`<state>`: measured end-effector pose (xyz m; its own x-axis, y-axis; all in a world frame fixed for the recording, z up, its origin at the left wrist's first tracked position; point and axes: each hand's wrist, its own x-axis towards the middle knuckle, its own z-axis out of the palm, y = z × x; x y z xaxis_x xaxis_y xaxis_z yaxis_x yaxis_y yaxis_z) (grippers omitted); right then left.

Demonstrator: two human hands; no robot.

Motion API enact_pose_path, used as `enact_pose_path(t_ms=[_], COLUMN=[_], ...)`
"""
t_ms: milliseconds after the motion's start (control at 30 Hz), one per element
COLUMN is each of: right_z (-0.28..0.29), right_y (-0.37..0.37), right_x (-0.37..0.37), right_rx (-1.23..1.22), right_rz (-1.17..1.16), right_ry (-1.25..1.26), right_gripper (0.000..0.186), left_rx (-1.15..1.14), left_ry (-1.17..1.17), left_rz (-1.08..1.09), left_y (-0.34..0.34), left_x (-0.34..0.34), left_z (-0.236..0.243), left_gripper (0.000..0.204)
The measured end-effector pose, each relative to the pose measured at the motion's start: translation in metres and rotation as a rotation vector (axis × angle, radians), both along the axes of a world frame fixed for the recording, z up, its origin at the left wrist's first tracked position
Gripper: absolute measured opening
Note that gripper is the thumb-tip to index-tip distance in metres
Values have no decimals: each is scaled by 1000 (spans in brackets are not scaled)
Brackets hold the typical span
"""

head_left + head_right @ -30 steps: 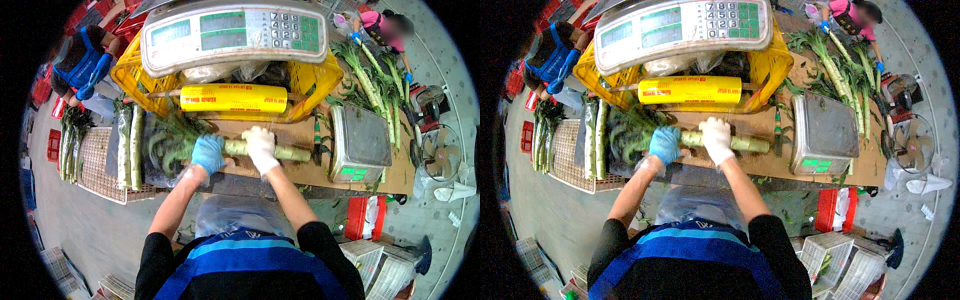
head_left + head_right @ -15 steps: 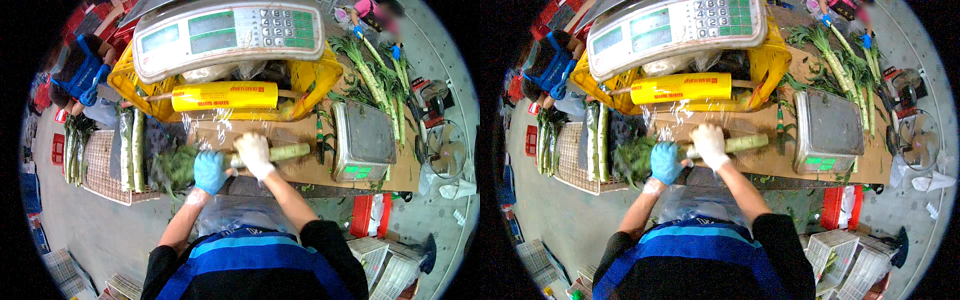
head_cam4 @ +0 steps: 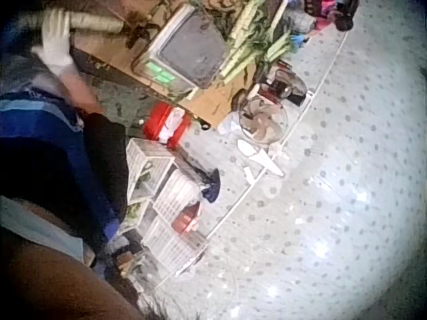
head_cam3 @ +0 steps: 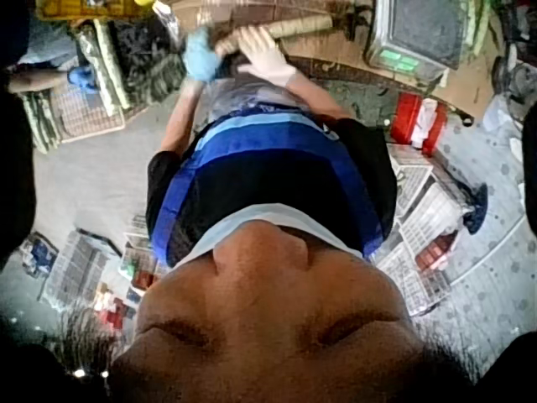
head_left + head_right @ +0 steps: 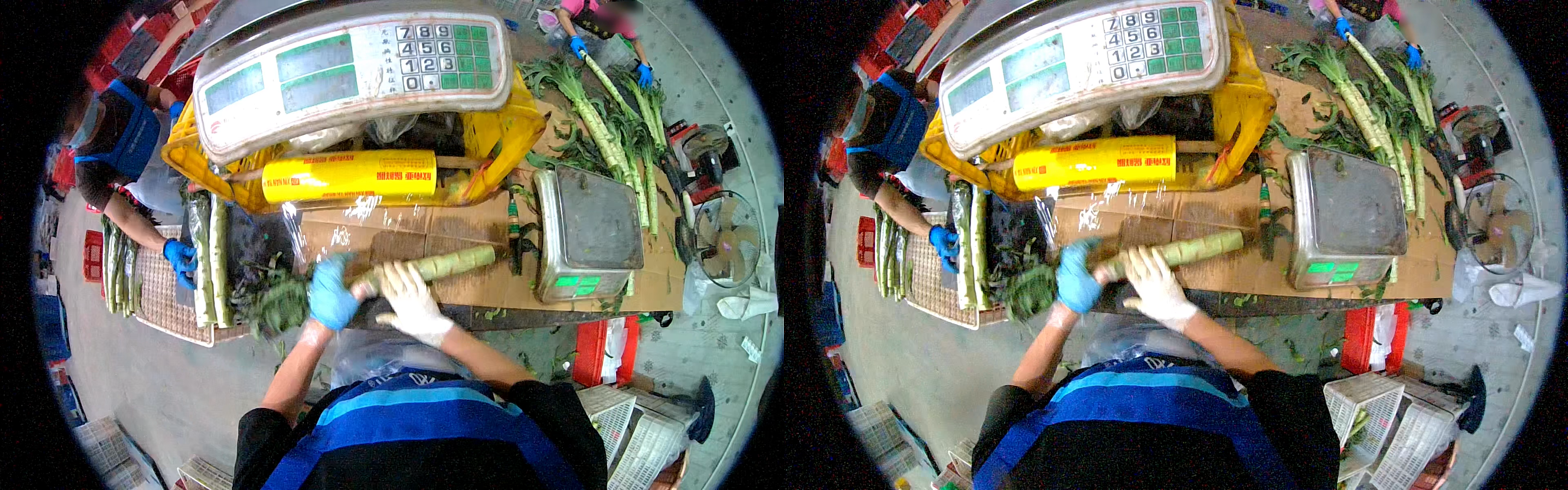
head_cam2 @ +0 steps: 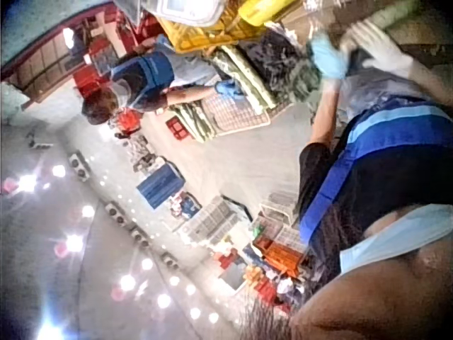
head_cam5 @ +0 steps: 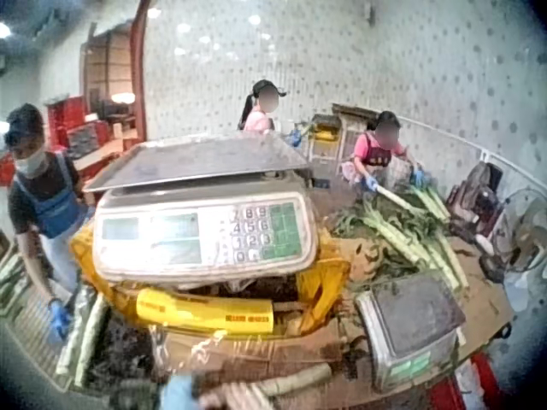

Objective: The person repeatedly picks up long green vegetables, places them on a digital scale, wraps them in plastic film using a dispenser, and sets the wrapped items aside. The process is repeated for multiple vegetables.

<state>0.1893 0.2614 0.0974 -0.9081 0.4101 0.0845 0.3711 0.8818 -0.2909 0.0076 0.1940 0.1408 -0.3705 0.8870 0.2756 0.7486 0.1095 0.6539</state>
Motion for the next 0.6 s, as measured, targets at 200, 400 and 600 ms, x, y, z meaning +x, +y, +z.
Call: enact_pose_path(t_ms=[200, 400, 600], right_z=[38, 40, 32], right_y=[87, 36, -61], right_x=[-85, -57, -28], right_rx=[-21, -409, -562], right_rz=[-121, 8, 440], right_ry=[-319, -295, -352], right_gripper=[73, 61, 50], left_rx=[-581, -744, -659], left_ry=[162, 309, 81], left_rz=[-38, -134, 18], left_y=[96, 115, 92], left_x=[-53, -71, -23], left_z=[-39, -111, -23], left_gripper=[25, 25, 29])
